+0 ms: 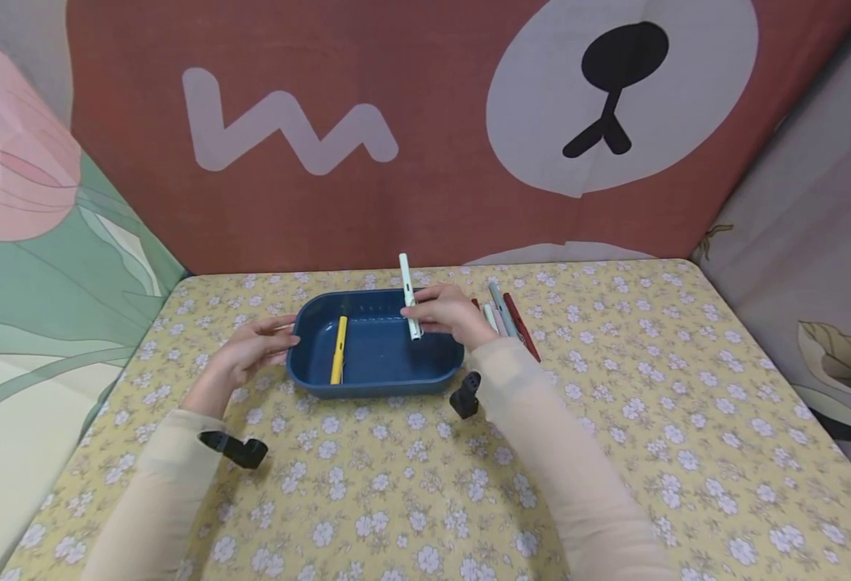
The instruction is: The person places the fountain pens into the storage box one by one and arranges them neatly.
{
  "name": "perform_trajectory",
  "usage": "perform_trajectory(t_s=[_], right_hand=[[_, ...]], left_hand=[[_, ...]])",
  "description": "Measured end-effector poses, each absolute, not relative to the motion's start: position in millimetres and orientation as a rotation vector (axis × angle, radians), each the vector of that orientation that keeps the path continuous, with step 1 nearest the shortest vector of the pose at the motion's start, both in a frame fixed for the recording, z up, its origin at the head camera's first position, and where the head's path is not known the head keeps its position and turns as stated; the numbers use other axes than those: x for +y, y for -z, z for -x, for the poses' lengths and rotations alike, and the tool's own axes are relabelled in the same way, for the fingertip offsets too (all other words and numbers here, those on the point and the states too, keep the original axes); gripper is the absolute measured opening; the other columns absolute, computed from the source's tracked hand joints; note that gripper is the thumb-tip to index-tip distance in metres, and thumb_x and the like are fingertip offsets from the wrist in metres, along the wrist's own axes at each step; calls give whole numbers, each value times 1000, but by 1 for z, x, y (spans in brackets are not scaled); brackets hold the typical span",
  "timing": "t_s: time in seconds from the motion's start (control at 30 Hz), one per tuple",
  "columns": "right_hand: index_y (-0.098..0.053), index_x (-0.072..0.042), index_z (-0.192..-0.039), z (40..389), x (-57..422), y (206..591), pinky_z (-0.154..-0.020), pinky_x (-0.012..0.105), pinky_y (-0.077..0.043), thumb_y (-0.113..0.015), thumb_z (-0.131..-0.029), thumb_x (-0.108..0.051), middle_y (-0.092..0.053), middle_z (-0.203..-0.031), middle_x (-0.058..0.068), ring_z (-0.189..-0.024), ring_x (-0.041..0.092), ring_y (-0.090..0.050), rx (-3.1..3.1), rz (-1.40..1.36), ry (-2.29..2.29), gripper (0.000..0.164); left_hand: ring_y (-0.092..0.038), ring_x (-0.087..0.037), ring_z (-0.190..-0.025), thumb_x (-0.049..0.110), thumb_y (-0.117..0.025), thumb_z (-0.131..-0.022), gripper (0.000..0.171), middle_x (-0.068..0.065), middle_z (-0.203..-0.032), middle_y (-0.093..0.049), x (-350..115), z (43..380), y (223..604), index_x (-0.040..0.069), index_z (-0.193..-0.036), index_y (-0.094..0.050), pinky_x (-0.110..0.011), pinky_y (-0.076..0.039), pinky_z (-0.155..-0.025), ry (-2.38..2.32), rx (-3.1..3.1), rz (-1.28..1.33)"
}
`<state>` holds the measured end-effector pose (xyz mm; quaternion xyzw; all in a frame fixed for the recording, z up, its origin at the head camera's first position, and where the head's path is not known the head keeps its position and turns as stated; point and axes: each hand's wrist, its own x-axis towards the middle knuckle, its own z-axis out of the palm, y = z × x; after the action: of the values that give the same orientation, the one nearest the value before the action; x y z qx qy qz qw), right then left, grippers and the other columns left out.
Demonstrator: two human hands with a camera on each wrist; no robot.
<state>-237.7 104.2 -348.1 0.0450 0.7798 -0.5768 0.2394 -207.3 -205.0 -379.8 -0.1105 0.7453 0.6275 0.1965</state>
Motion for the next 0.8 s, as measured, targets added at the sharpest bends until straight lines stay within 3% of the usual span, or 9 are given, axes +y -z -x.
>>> perform_trajectory(t_s=[0.27, 0.7, 0.8], right_hand=[[-45, -7, -142, 236, 90, 351, -101, 37, -53, -65, -92, -15, -57, -133, 16, -115, 24, -60, 2122, -141, 1540, 54], [-46, -7, -140, 231, 70, 361, -99, 36, -54, -66, -90, -14, -56, -132, 15, -120, 27, -57, 2099, -144, 1517, 54], [-47, -7, -139, 230, 65, 363, -97, 35, -55, -67, -90, -14, -59, -129, 15, -113, 25, -61, 2096, -160, 1513, 53]], left_hand=[[-68, 2, -76, 7, -57, -95, 60, -18, -151, -37, -205, 207, 381, 12, -149, -34, -12, -58, -67, -1761, 2084, 306], [-67, 3, -76, 7, -57, -95, 60, -17, -151, -36, -205, 207, 380, 13, -150, -34, -13, -58, -68, -1753, 2081, 315], [-67, 3, -74, 7, -57, -95, 60, -17, -152, -36, -205, 207, 380, 13, -150, -34, -13, -58, -67, -1754, 2078, 315]])
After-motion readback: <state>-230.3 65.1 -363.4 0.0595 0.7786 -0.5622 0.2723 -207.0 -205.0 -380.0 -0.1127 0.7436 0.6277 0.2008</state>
